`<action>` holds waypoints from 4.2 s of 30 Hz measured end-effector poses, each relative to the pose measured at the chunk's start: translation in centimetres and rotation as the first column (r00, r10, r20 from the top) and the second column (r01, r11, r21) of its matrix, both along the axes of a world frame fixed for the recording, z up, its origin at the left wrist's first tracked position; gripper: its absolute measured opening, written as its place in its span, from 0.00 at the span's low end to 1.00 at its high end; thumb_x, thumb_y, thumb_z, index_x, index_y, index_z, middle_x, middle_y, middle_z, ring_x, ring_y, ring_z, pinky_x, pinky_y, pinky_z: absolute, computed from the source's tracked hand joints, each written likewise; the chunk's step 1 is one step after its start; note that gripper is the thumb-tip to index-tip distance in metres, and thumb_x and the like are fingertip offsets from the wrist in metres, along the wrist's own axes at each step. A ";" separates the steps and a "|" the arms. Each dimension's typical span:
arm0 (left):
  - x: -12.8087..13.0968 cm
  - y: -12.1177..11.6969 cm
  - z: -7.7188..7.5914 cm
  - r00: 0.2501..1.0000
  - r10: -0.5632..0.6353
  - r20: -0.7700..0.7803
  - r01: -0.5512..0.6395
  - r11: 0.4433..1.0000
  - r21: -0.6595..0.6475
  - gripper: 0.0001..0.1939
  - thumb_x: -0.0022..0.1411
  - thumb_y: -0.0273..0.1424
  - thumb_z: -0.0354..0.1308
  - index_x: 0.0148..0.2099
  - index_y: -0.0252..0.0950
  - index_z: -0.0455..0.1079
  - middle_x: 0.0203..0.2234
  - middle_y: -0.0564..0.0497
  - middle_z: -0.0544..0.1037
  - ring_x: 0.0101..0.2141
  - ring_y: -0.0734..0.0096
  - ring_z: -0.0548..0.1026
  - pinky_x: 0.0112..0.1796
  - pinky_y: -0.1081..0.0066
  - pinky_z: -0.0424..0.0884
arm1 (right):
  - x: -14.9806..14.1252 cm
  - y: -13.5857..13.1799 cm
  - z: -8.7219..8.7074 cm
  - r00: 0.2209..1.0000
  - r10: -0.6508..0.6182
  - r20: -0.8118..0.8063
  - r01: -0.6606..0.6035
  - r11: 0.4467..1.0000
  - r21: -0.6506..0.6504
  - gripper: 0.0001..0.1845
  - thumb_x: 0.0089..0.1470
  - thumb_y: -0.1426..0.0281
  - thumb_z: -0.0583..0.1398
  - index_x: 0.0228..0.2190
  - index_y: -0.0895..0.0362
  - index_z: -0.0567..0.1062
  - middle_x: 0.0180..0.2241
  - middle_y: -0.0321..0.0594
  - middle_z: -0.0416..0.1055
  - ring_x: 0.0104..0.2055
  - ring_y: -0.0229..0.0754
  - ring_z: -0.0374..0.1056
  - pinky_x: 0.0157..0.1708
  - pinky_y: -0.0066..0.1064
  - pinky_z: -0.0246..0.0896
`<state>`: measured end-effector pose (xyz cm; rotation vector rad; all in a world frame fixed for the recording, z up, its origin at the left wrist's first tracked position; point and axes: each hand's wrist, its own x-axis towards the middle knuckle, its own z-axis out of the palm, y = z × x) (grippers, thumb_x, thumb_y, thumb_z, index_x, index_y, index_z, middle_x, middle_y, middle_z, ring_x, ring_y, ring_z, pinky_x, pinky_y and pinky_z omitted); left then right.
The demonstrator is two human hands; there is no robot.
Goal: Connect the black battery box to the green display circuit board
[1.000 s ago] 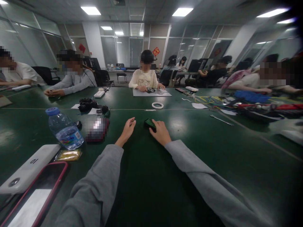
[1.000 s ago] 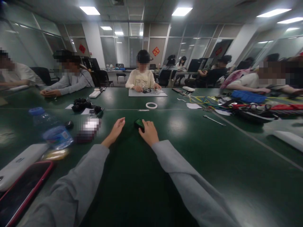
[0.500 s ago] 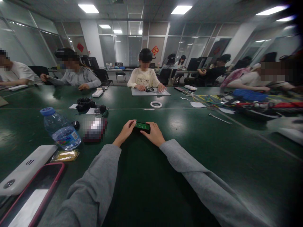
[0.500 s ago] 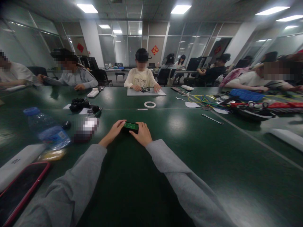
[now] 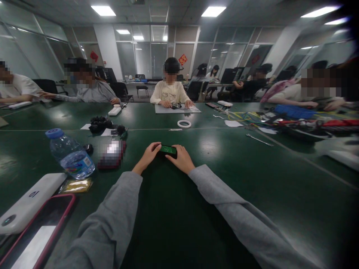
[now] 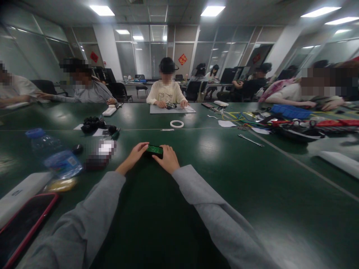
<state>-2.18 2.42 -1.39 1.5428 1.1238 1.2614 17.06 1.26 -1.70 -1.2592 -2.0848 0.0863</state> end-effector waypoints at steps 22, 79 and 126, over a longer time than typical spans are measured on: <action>0.0 0.0 0.2 1.000 -0.004 0.017 0.004 1.000 0.010 0.18 0.60 0.37 0.52 0.51 0.35 0.66 0.48 0.45 0.71 0.49 0.65 0.69 0.52 0.62 0.62 | 0.1 -0.1 0.3 0.997 0.060 -0.040 -0.061 0.998 -0.011 0.24 0.48 0.61 0.61 0.46 0.57 0.63 0.42 0.46 0.63 0.43 0.49 0.62 0.44 0.43 0.61; -0.2 0.2 -0.4 0.989 -0.027 0.146 0.028 1.000 -0.003 0.23 0.53 0.34 0.60 0.51 0.34 0.65 0.50 0.42 0.70 0.50 0.64 0.69 0.54 0.58 0.60 | 0.7 0.5 0.0 0.959 0.204 -0.196 -0.207 0.978 0.008 0.23 0.51 0.77 0.56 0.50 0.54 0.65 0.47 0.44 0.59 0.51 0.43 0.59 0.53 0.40 0.57; -0.4 0.1 -0.2 0.983 0.027 0.181 -0.016 0.998 -0.064 0.18 0.59 0.39 0.53 0.50 0.38 0.68 0.46 0.46 0.73 0.47 0.64 0.69 0.50 0.64 0.62 | -0.3 -1.2 0.7 0.978 0.186 0.090 -0.183 0.982 -0.045 0.31 0.55 0.61 0.56 0.57 0.56 0.53 0.49 0.47 0.61 0.49 0.48 0.62 0.48 0.44 0.62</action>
